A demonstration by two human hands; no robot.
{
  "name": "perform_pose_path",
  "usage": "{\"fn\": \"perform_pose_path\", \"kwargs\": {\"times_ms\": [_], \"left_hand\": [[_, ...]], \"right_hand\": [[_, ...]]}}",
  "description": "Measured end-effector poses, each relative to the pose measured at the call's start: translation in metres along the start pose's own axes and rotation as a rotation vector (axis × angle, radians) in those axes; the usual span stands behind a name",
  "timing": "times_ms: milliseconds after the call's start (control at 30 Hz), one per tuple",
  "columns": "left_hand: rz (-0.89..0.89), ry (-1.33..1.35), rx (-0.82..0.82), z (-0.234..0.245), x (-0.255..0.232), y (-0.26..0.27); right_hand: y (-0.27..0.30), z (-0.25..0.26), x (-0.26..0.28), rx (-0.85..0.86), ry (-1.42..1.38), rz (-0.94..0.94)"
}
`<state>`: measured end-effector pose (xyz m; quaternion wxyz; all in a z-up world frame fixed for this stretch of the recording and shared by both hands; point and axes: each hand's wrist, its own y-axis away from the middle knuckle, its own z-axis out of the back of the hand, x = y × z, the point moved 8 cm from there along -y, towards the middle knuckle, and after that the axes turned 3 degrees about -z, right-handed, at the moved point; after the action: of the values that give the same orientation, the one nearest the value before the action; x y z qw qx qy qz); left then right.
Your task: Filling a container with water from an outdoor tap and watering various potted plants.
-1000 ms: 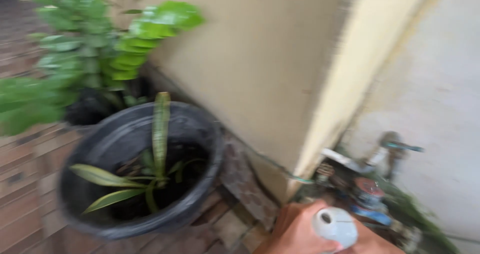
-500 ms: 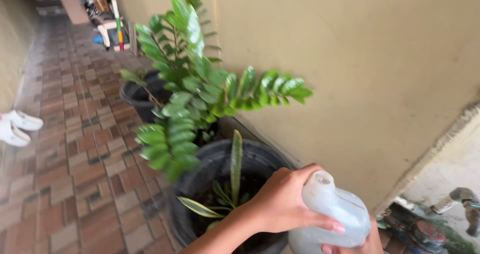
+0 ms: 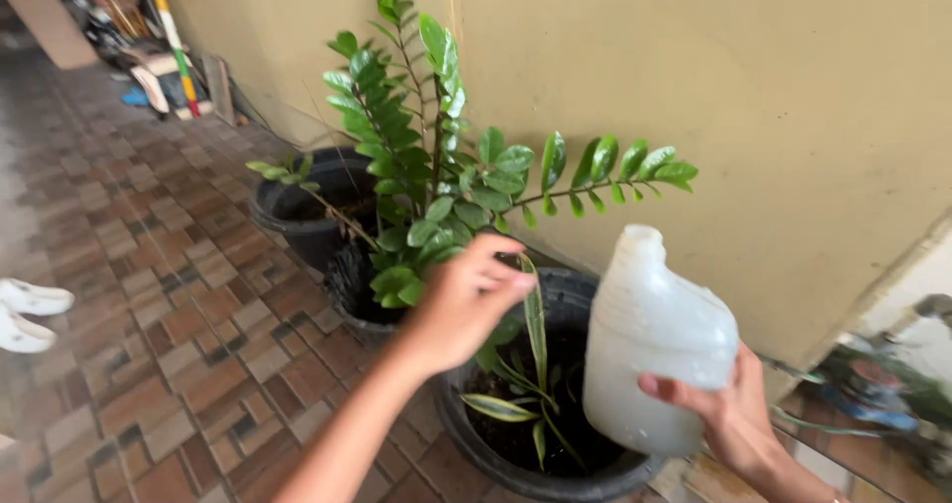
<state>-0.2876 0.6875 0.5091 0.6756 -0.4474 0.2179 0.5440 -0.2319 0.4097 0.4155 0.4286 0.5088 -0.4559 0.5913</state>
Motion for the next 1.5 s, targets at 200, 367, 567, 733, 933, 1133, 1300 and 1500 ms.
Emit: {"fn": "perform_pose_path", "kwargs": {"times_ms": [200, 367, 567, 733, 933, 1133, 1300, 1500], "left_hand": [[0.174, -0.102, -0.161, 0.062, 0.037, 0.057], [0.295, -0.197, -0.218, 0.091, 0.039, 0.071], [0.265, -0.223, -0.213, 0.107, 0.043, 0.013], [0.184, -0.17, -0.259, 0.137, 0.087, -0.091], [0.035, -0.176, -0.111, 0.12, 0.103, -0.238], [0.22, -0.219, 0.066, 0.085, 0.2, -0.325], [0.216, -0.081, -0.075, 0.165, 0.22, -0.358], [0.235, 0.218, -0.362, 0.252, 0.259, -0.355]], "right_hand": [[0.001, 0.006, 0.036, -0.029, 0.058, 0.057], [-0.007, 0.015, 0.068, -0.048, 0.034, 0.081], [-0.059, 0.013, 0.084, -0.077, 0.076, 0.071], [-0.146, -0.023, 0.093, -0.047, 0.169, 0.069], [-0.237, -0.063, 0.123, -0.036, 0.265, 0.049], [-0.306, -0.105, 0.176, 0.009, 0.44, -0.005], [-0.34, -0.16, 0.235, 0.052, 0.835, -0.037], [-0.365, -0.254, 0.288, 0.172, 1.114, -0.074]]}}
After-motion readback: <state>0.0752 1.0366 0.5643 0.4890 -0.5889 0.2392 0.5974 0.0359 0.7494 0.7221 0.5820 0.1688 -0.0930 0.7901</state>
